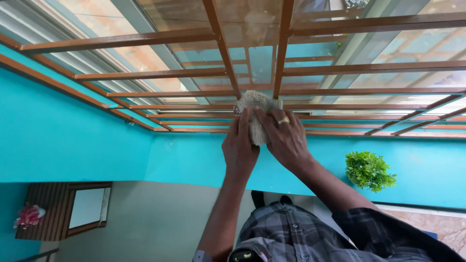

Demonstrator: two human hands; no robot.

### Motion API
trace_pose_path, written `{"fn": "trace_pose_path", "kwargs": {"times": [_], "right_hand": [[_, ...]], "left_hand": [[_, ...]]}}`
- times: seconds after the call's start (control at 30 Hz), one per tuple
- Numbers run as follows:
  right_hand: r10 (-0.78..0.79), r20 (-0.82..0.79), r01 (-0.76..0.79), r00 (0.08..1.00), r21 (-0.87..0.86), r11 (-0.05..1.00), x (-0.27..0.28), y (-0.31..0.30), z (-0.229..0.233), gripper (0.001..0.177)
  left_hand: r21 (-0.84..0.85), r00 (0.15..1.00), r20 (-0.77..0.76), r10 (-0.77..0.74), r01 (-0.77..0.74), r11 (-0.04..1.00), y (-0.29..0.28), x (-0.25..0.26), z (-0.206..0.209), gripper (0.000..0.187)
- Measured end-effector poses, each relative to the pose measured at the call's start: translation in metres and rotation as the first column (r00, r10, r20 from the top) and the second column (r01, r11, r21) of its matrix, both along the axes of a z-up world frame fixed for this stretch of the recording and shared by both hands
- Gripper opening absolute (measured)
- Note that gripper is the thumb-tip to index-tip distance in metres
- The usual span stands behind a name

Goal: The person wipes a large glass window with a cloth, moving the cloth across the surface in repeated strokes. The person occasionally adjusts the cloth in their hands while continuing to wipe the window.

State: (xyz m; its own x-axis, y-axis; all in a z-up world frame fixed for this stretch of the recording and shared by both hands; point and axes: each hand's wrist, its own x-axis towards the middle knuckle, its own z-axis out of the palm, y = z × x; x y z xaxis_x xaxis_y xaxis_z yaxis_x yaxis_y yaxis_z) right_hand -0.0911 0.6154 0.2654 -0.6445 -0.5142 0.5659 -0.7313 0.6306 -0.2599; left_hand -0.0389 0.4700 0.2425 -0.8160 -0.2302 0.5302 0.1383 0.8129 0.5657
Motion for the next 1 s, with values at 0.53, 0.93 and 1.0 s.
{"fn": "trace_pose_path", "kwargs": {"times": [0.53, 0.93, 1.0], "right_hand": [[-0.155, 0.265, 0.132, 0.952, 0.101, 0.986, 0.023, -0.003, -0.016, 0.069], [-0.253, 0.415, 0.114, 0.874, 0.330, 0.937, 0.007, -0.009, -0.120, 0.062], [-0.230, 0.411, 0.113, 0.882, 0.290, 0.950, 0.021, -0.012, -0.119, 0.063]], "left_hand": [[0.183, 0.971, 0.050, -0.236, 0.223, 0.957, -0.004, 0.010, -0.047, 0.080], [0.310, 0.915, 0.245, -0.321, 0.239, 0.920, -0.006, 0.002, -0.158, 0.087], [0.355, 0.930, 0.220, -0.296, 0.206, 0.912, -0.008, 0.019, -0.156, 0.085]]}}
